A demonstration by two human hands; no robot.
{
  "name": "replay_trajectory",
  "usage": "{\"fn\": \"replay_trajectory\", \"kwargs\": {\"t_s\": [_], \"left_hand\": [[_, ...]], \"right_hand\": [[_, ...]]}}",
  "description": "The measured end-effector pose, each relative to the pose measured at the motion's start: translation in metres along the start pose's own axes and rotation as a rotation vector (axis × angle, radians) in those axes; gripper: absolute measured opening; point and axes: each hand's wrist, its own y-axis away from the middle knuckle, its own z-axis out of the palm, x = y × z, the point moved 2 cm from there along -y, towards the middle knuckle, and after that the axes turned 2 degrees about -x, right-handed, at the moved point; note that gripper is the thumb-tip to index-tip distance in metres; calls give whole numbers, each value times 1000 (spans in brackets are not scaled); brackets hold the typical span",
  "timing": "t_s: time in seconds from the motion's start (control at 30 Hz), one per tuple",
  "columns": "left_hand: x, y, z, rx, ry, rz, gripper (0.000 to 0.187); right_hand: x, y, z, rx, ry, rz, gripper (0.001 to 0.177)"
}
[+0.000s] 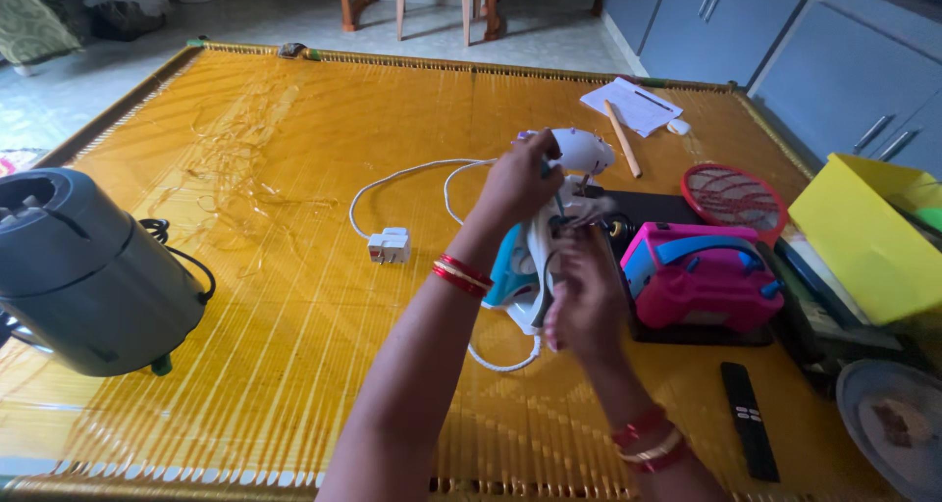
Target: The person wipes a red electric fly swatter with a small checkered cloth, then wipes the body and soleplate of a teal and white iron with the same cloth. The person places the swatter aside and continues wiping the iron before setting it down.
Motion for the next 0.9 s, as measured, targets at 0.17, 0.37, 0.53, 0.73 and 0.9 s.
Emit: {"fn": "replay_trajectory", "kwargs": {"t_s": [0.17, 0.37, 0.53, 0.73, 0.9], "left_hand": [[-44, -15, -14, 72, -13, -69, 29], [-65, -19, -25, 124, 9, -97, 24], [-61, -18, -25, 121, 20, -114, 25], [-45, -15, -15, 166, 9, -73, 23], [-40, -11, -14, 162, -27, -104, 22]], "right_hand": [[-13, -1, 30, -117, 573, -344, 49], [12, 34, -4, -281, 697, -479, 47], [19, 20, -43, -264, 162, 440, 53], [-28, -23, -5, -151, 492, -193, 47], [-36, -21, 11, -227, 855, -131, 33]]}}
